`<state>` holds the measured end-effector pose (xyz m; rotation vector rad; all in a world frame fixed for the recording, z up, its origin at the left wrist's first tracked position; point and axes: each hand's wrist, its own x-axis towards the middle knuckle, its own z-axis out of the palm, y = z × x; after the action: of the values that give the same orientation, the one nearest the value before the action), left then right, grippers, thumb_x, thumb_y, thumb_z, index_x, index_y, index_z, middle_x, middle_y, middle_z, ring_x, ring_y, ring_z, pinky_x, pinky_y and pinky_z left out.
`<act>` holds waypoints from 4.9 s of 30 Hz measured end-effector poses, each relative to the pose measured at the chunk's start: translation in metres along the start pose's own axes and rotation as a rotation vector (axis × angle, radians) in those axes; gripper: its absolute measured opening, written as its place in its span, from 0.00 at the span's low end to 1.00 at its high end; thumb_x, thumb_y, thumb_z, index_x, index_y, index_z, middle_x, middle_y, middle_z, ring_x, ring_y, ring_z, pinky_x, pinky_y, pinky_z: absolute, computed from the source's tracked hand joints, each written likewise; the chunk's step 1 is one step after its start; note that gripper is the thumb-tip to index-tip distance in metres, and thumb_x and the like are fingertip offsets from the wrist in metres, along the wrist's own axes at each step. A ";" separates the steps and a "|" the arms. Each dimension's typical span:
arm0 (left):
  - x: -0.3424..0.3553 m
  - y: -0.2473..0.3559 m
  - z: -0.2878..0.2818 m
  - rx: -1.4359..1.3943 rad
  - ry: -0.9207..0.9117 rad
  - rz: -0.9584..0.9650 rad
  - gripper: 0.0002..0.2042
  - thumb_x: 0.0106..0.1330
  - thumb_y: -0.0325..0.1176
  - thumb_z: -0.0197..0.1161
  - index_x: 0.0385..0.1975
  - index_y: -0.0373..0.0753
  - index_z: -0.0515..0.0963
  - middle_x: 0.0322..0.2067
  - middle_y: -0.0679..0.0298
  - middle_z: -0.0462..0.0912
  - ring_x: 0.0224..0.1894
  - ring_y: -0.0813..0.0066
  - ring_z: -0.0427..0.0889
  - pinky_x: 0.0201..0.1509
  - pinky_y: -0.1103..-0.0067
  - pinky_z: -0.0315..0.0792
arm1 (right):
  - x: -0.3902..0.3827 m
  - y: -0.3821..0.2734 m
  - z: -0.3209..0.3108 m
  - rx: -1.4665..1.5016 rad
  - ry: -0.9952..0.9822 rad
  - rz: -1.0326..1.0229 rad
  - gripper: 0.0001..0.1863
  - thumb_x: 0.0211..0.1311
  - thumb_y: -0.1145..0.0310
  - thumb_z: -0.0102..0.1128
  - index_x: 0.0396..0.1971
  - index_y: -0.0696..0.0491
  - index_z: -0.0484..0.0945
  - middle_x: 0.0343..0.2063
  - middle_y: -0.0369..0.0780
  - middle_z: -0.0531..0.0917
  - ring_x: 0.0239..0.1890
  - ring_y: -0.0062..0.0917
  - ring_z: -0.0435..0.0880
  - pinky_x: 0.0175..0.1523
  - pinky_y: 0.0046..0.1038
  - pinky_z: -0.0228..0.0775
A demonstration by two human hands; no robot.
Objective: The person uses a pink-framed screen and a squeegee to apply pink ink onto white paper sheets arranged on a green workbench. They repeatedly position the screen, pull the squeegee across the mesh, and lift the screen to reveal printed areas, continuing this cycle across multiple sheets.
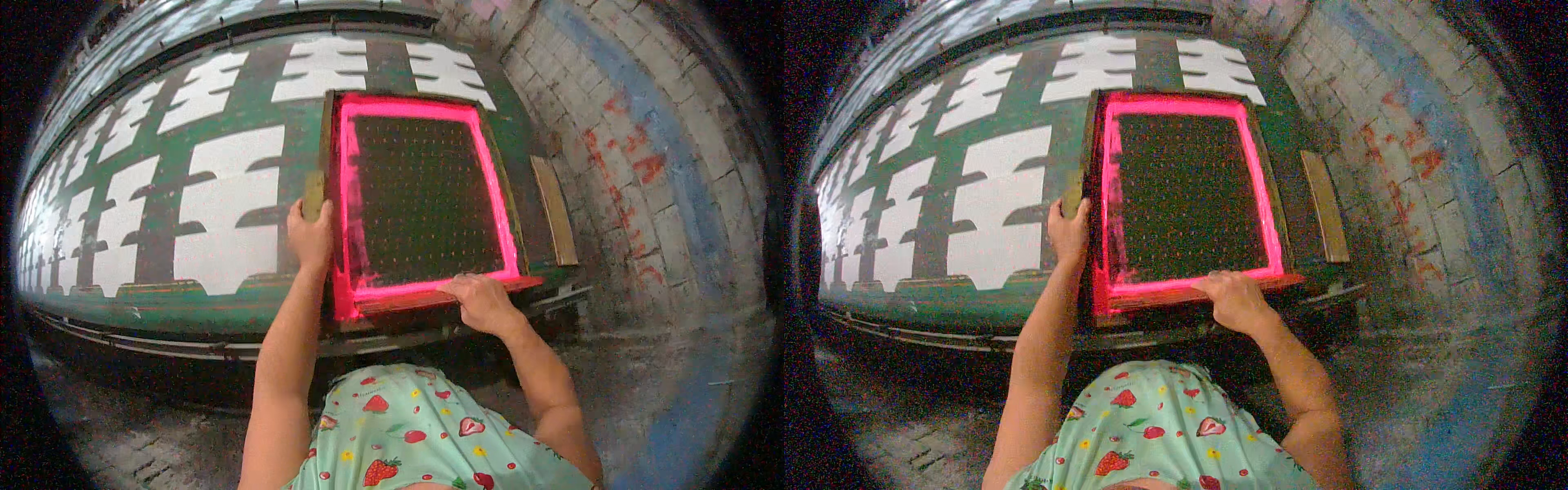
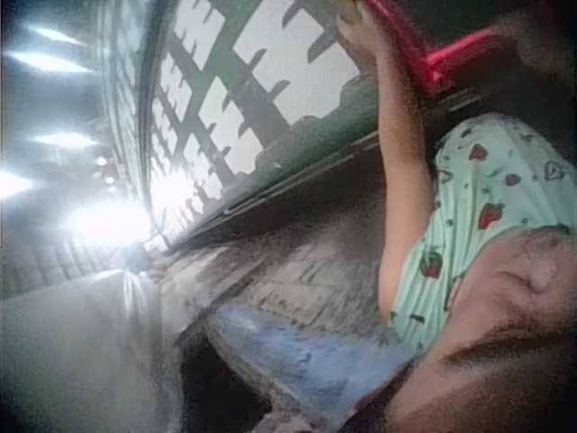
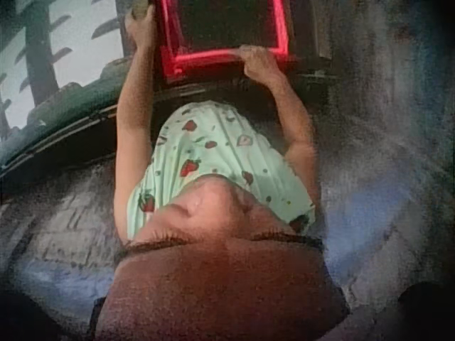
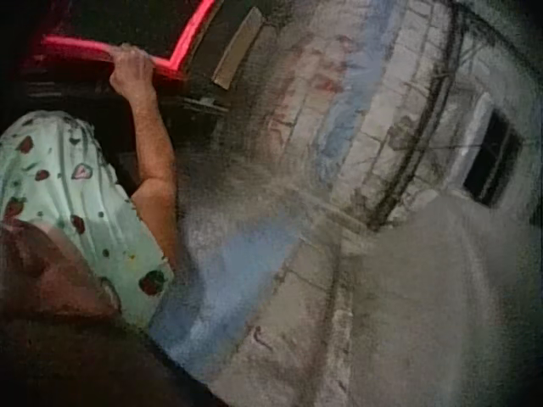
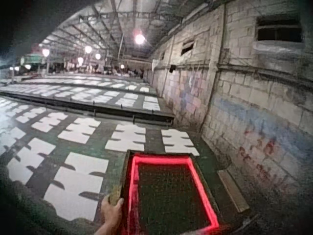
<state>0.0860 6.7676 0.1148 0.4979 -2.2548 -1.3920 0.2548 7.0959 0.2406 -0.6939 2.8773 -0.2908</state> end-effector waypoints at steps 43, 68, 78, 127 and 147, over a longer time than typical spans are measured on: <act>-0.007 0.009 0.001 -0.064 0.031 -0.244 0.20 0.84 0.40 0.61 0.60 0.26 0.81 0.52 0.54 0.88 0.55 0.66 0.85 0.64 0.70 0.76 | 0.459 0.279 -0.066 -0.184 0.298 -0.098 0.17 0.62 0.70 0.62 0.50 0.46 0.90 0.48 0.46 0.93 0.53 0.46 0.92 0.59 0.50 0.85; -0.001 -0.003 0.003 0.066 0.028 0.115 0.27 0.78 0.44 0.68 0.66 0.27 0.78 0.62 0.40 0.82 0.67 0.42 0.80 0.75 0.59 0.70 | 0.117 0.095 -0.003 -0.053 0.112 -0.149 0.13 0.57 0.74 0.64 0.42 0.46 0.89 0.40 0.46 0.89 0.46 0.44 0.91 0.51 0.47 0.85; 0.000 -0.002 0.008 0.183 0.078 0.111 0.32 0.67 0.48 0.79 0.64 0.31 0.81 0.57 0.44 0.85 0.63 0.45 0.83 0.69 0.59 0.75 | 0.000 0.028 0.021 -0.015 0.145 -0.106 0.14 0.57 0.71 0.66 0.44 0.50 0.87 0.38 0.43 0.87 0.46 0.43 0.88 0.51 0.46 0.81; 0.017 0.035 -0.007 0.020 -0.116 -0.274 0.15 0.65 0.39 0.82 0.42 0.35 0.88 0.31 0.72 0.84 0.32 0.78 0.77 0.39 0.73 0.71 | -0.094 0.288 0.014 1.332 0.076 0.727 0.23 0.83 0.51 0.62 0.42 0.57 0.90 0.34 0.30 0.85 0.36 0.16 0.79 0.44 0.28 0.71; -0.253 0.310 0.235 -0.160 -0.013 -0.409 0.15 0.65 0.32 0.79 0.47 0.31 0.86 0.35 0.63 0.87 0.31 0.68 0.86 0.38 0.69 0.80 | -0.280 0.638 -0.056 1.221 0.742 0.578 0.21 0.79 0.56 0.65 0.36 0.60 0.91 0.28 0.32 0.88 0.31 0.18 0.80 0.40 0.29 0.72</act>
<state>0.1487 7.2048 0.2558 0.9358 -2.1036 -1.7571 0.2137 7.7911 0.1830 0.5541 2.4569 -2.2253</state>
